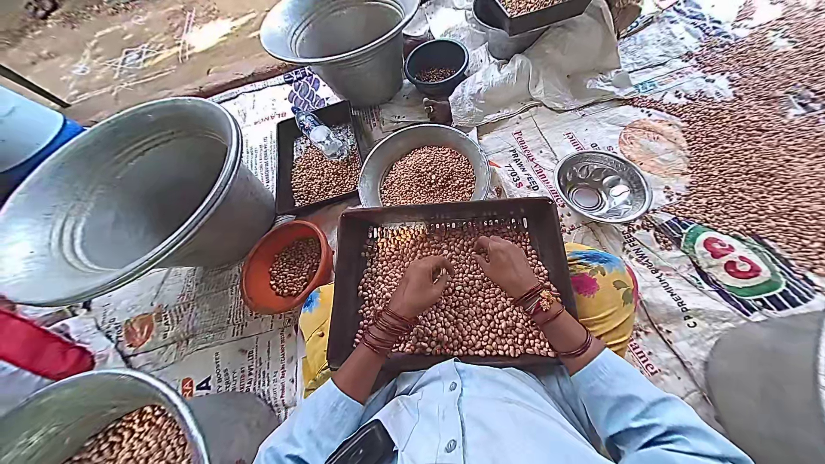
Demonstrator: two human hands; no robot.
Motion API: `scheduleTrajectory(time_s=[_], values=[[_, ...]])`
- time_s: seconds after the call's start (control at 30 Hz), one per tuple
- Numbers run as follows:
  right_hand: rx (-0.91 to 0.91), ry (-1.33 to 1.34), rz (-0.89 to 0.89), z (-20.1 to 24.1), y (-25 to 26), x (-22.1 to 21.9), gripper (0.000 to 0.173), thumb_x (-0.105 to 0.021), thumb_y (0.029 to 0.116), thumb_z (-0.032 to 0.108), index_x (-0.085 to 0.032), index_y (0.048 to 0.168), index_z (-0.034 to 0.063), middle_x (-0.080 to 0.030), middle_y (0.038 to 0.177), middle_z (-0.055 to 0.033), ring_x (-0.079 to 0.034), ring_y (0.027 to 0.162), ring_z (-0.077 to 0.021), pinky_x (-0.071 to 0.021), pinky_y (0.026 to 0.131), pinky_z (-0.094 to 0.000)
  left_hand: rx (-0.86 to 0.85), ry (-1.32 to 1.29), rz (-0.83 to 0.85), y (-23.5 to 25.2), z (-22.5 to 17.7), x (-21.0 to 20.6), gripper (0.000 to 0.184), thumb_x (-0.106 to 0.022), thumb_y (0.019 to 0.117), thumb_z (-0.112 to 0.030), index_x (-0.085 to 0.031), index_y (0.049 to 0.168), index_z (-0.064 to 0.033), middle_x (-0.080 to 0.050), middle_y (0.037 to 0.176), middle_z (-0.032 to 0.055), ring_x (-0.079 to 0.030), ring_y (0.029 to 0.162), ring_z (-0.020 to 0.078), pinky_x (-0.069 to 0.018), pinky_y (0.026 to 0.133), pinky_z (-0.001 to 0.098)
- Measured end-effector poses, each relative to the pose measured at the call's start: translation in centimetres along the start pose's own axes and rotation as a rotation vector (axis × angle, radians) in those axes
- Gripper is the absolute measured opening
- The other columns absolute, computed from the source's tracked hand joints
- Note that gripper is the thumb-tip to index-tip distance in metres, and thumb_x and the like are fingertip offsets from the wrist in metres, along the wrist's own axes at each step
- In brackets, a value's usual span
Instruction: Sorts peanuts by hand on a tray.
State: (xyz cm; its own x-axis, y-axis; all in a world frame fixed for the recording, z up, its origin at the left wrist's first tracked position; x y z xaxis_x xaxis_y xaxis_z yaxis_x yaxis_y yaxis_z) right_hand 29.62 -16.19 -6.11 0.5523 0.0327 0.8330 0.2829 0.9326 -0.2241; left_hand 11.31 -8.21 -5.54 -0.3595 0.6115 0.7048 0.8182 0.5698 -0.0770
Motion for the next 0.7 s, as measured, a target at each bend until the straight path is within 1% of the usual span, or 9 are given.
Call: scheduleTrajectory(time_s=[0.1,0.17,0.27,0.3,0.37,0.43,0.47,0.57,0.7], values=[[-0.023,0.248,-0.089,-1.1,-0.4,0.7,0.026,-0.063,0.0983,0.024,-0.069,0.114,0.0034,-0.067,0.089,-0.0122,-0.063,0.080,-0.0254,-0.0500,0.076,-0.0455,-0.021,0.110,0.083,-1.3,-0.8,-1.5,0.022,-0.064,0.0966,-0.013,-0.075,0.112,-0.0019,-0.072,0.102,0.0198,-0.070,0.092,0.0334,-0.0550,0.088,0.0490],[-0.055,0.396,-0.149,-1.7,-1.4,1.4,0.018,-0.060,0.0970,0.016,-0.064,0.110,0.0054,-0.060,0.082,-0.0043,-0.055,0.072,-0.0146,-0.0462,0.068,-0.0364,-0.011,0.160,0.090,-1.5,-0.9,-2.2,0.022,-0.064,0.0972,-0.014,-0.074,0.114,-0.0022,-0.071,0.108,0.0209,-0.071,0.097,0.0360,-0.0556,0.089,0.0509],[-0.001,0.313,-0.102,-0.9,-3.9,1.7,0.021,-0.056,0.0943,0.014,-0.068,0.109,0.0044,-0.059,0.078,-0.0042,-0.052,0.067,-0.0137,-0.0438,0.064,-0.0341,-0.027,0.158,0.072,-1.4,-0.9,-2.6,0.021,-0.063,0.0981,-0.013,-0.074,0.111,-0.0006,-0.071,0.106,0.0207,-0.071,0.095,0.0357,-0.0565,0.086,0.0503],[0.030,0.242,-0.061,-0.4,-4.7,1.4,0.023,-0.058,0.0955,0.019,-0.070,0.109,0.0042,-0.061,0.079,-0.0074,-0.054,0.067,-0.0181,-0.0449,0.065,-0.0380,-0.043,0.133,0.054,-1.4,-0.7,-2.4,0.020,-0.064,0.0974,-0.013,-0.075,0.109,-0.0004,-0.072,0.102,0.0201,-0.071,0.091,0.0343,-0.0566,0.086,0.0490],[0.036,0.094,0.056,0.4,-5.9,0.4,0.029,-0.063,0.0994,0.027,-0.072,0.115,0.0046,-0.071,0.101,-0.0182,-0.069,0.092,-0.0336,-0.0538,0.081,-0.0524,-0.053,0.026,-0.008,-1.1,-0.1,-1.5,0.019,-0.066,0.0948,-0.014,-0.076,0.104,-0.0004,-0.072,0.092,0.0155,-0.067,0.079,0.0252,-0.0553,0.079,0.0404],[0.007,0.018,0.112,0.6,-6.6,-0.7,0.030,-0.064,0.1000,0.026,-0.071,0.119,0.0050,-0.070,0.112,-0.0211,-0.069,0.104,-0.0390,-0.0533,0.087,-0.0564,0.026,-0.187,-0.072,-0.4,1.3,0.0,0.021,-0.063,0.0947,-0.014,-0.072,0.106,0.0014,-0.064,0.081,0.0042,-0.052,0.066,0.0069,-0.0453,0.065,0.0238],[0.000,0.008,0.110,0.6,-6.7,-1.1,0.029,-0.064,0.1001,0.025,-0.070,0.120,0.0046,-0.069,0.112,-0.0211,-0.068,0.104,-0.0392,-0.0531,0.086,-0.0558,0.084,-0.306,-0.093,0.0,2.0,0.8,0.023,-0.058,0.0951,-0.013,-0.068,0.109,0.0027,-0.062,0.082,0.0020,-0.052,0.066,0.0031,-0.0455,0.064,0.0215],[0.002,0.017,0.082,0.6,-6.8,-1.4,0.028,-0.065,0.0992,0.022,-0.071,0.118,0.0036,-0.070,0.111,-0.0209,-0.069,0.102,-0.0381,-0.0538,0.085,-0.0549,0.176,-0.461,-0.131,1.1,3.1,2.4,0.028,-0.046,0.0906,-0.007,-0.062,0.112,0.0023,-0.062,0.089,0.0010,-0.056,0.068,0.0025,-0.0490,0.064,0.0222],[-0.001,-0.013,0.110,1.1,-6.7,-1.6,0.028,-0.061,0.1005,0.022,-0.070,0.121,0.0054,-0.071,0.113,-0.0191,-0.070,0.104,-0.0369,-0.0537,0.085,-0.0557,0.122,-0.081,-0.105,2.6,2.2,1.9,0.024,-0.057,0.0945,-0.008,-0.073,0.112,-0.0031,-0.066,0.087,0.0077,-0.055,0.070,0.0144,-0.0477,0.069,0.0334]])
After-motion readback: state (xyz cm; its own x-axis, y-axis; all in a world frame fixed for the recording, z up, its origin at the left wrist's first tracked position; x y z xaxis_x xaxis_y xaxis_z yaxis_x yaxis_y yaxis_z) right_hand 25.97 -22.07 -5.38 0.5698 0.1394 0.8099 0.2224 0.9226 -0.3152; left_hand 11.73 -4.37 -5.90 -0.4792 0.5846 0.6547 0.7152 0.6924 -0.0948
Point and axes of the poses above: each hand's wrist, its own y-axis towards the middle knuckle, its own x-axis out of the back of the hand, z = x × y, the point moved 3 cm from there along y, towards the middle knuckle
